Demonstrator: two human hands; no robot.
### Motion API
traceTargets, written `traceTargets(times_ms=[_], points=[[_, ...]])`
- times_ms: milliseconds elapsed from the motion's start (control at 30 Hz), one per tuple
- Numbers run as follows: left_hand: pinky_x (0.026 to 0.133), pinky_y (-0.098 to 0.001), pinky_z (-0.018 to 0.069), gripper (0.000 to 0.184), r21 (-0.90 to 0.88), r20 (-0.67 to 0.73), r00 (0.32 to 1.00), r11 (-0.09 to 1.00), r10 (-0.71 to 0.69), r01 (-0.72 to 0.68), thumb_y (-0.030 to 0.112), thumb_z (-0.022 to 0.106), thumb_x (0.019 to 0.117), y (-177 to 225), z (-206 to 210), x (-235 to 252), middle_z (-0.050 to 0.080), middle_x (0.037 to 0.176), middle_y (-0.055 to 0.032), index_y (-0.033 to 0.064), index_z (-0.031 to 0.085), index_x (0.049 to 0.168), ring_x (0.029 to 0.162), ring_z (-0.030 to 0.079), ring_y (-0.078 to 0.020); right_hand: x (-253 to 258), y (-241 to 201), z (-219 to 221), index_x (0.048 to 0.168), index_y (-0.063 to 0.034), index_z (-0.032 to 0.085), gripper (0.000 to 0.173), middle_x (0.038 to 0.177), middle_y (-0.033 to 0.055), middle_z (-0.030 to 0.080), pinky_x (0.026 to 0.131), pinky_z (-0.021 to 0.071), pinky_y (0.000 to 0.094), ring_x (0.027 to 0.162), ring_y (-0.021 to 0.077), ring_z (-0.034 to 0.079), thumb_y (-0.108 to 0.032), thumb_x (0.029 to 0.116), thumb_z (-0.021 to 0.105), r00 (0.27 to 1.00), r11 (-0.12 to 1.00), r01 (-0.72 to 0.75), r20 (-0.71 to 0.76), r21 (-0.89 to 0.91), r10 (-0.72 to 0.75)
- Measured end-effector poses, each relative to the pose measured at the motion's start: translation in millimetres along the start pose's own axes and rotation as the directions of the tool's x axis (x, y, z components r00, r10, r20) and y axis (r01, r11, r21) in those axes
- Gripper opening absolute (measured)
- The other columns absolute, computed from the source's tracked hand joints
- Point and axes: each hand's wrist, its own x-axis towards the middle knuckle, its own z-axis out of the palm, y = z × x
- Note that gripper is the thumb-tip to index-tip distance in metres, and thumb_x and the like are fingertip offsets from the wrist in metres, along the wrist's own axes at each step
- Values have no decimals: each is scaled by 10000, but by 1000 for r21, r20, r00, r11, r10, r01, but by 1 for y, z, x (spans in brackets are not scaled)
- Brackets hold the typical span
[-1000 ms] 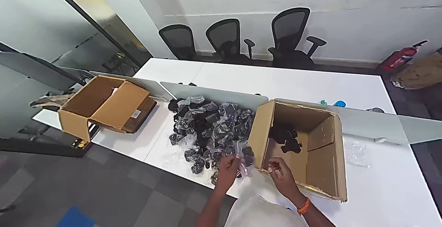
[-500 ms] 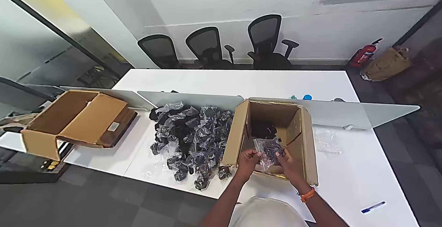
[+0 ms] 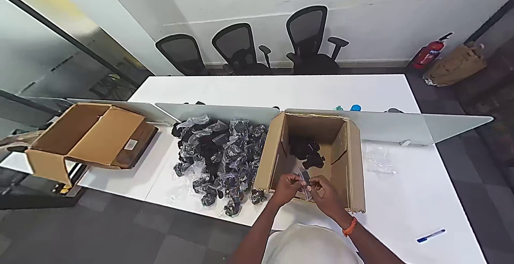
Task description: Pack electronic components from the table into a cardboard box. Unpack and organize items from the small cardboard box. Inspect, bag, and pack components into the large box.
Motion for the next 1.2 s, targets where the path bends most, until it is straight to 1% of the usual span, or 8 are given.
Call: traceTargets(times_ms=[100, 200, 467, 600, 733, 900, 1033, 1200], points=[[758, -324, 620, 135, -5, 129, 992, 1000, 13, -12, 48, 608, 1002, 0, -8, 0, 737, 825, -59, -45, 703, 980, 746, 714, -118, 2, 0, 3, 1140, -73, 697, 269, 1077, 35, 681, 830, 580, 237, 917, 66, 664, -259, 949, 662, 999, 999, 18, 51, -39, -16], [812, -341, 623, 168, -16, 208, 978, 1000, -22, 25, 47, 564, 1028, 3, -12, 0, 745, 893, -69, -49, 701, 1041, 809, 725, -133, 2, 2, 4, 1146, -79, 708, 260, 1087, 27, 686, 843, 583, 230, 930, 57, 666, -239, 951, 642, 998, 996, 33, 55, -78, -28], [744, -340, 633, 116, 12, 190, 981, 1000, -30, 28, 46, 656, 974, 3, -7, 4, 751, 843, -85, -49, 709, 1016, 738, 730, -143, 4, 6, 1, 1113, -69, 727, 242, 1056, 31, 703, 830, 595, 241, 904, 63, 681, -241, 964, 646, 995, 999, 27, 95, -24, -24], [712, -331, 627, 97, 21, 172, 984, 999, -48, 45, 68, 706, 943, 3, -7, 4, 736, 801, -61, -27, 698, 960, 697, 715, -130, 3, 6, 0, 1187, -32, 699, 329, 1100, 52, 717, 862, 621, 270, 933, 83, 711, -208, 911, 730, 990, 998, -4, 142, 69, -6], [699, -329, 626, 114, 9, 146, 989, 999, -36, 35, 85, 704, 955, 0, -6, 4, 741, 806, -72, -29, 704, 968, 694, 716, -136, 1, 6, 0, 1219, -10, 685, 371, 1121, 68, 724, 885, 621, 277, 957, 91, 719, -176, 895, 755, 988, 997, 6, 152, 80, -18], [751, -338, 632, 117, -25, 177, 984, 1000, 2, 2, 53, 641, 988, 0, -5, 3, 743, 841, -76, -47, 702, 1001, 742, 725, -141, 2, 4, -1, 1095, -51, 724, 186, 1020, 25, 749, 824, 637, 268, 883, 78, 731, -144, 936, 691, 990, 990, -72, 127, 119, 57], [774, -341, 627, 154, -22, 237, 971, 1000, 20, -15, 59, 590, 1019, -3, -9, 3, 745, 880, -91, -53, 695, 1034, 778, 727, -149, 1, 6, -1, 1058, -53, 726, 147, 996, 26, 742, 798, 639, 275, 855, 90, 727, -151, 955, 684, 991, 986, -69, 120, 152, 50], [761, -344, 624, 141, -40, 235, 972, 999, 17, -8, 72, 604, 1013, -2, -9, 3, 739, 862, -85, -42, 686, 1020, 761, 722, -152, 4, 9, -2, 1008, -61, 728, 129, 1004, 32, 721, 757, 620, 261, 830, 88, 700, -154, 968, 647, 991, 987, -46, 131, 153, 26]])
